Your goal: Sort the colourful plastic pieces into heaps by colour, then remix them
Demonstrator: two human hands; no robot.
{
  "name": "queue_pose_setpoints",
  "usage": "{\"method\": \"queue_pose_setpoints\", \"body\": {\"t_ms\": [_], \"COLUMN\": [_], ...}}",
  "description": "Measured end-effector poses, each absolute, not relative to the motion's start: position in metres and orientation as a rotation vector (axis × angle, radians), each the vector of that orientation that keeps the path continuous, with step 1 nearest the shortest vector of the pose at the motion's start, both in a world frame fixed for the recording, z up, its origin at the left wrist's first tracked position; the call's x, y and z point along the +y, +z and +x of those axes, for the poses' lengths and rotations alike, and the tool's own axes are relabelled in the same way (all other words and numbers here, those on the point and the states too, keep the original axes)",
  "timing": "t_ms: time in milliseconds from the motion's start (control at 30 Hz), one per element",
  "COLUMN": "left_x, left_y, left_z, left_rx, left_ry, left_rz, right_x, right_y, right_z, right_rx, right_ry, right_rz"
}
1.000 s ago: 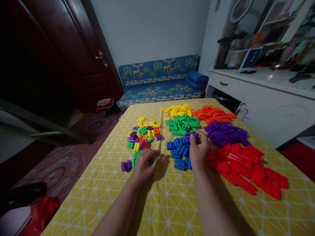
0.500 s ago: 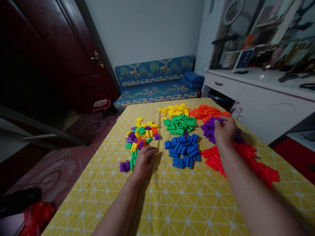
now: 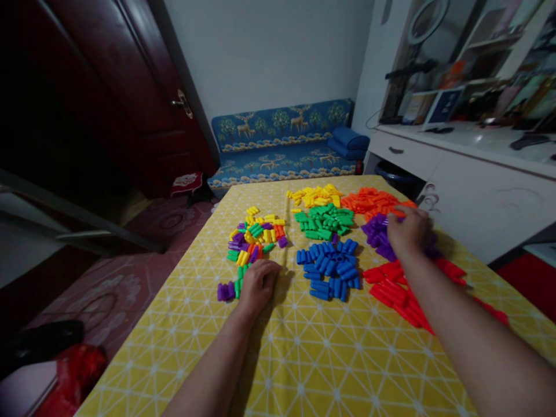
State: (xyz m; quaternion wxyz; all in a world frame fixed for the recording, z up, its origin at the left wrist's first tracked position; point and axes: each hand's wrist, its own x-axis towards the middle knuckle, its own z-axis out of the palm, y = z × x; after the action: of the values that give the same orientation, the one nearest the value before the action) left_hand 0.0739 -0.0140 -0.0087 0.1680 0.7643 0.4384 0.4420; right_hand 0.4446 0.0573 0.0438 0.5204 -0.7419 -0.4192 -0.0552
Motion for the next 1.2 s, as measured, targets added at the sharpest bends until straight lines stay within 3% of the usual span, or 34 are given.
{"method": "queue_pose_setpoints", "body": {"t_ms": [167,400,767,933,1200], "left_x": [-0.015,-0.01,-0.008,-0.014,-0.02], "left_y": [-0.001,-0.007,-0.003,-0.002,0.003], "left_z": [0.063,0.057,0.053,0.065,0.073], "left_rx": [1.781,1.917,1.738,1.265,1.154], "left_ry": [1.49,1.22,1.495,1.597,1.569], "left_rz": [2.058,2.126,1.977,1.872,1.623], "right_x": [0.023,-0.025,-0.037,-0.036,-0.029], "right_y": [0.04,-0.006,-0.019,-0.017,-0.005], "right_z": [0.318,0.194,0.187,0.189,0.197], "right_rx": [-1.496,-1.683,-1.552,-1.324,-1.083], "right_ry": [0.149,0.507,0.512,0.687,0.964], "right_rz": [-1.328,-1.223,-1.243,-1.185,-1.027]}}
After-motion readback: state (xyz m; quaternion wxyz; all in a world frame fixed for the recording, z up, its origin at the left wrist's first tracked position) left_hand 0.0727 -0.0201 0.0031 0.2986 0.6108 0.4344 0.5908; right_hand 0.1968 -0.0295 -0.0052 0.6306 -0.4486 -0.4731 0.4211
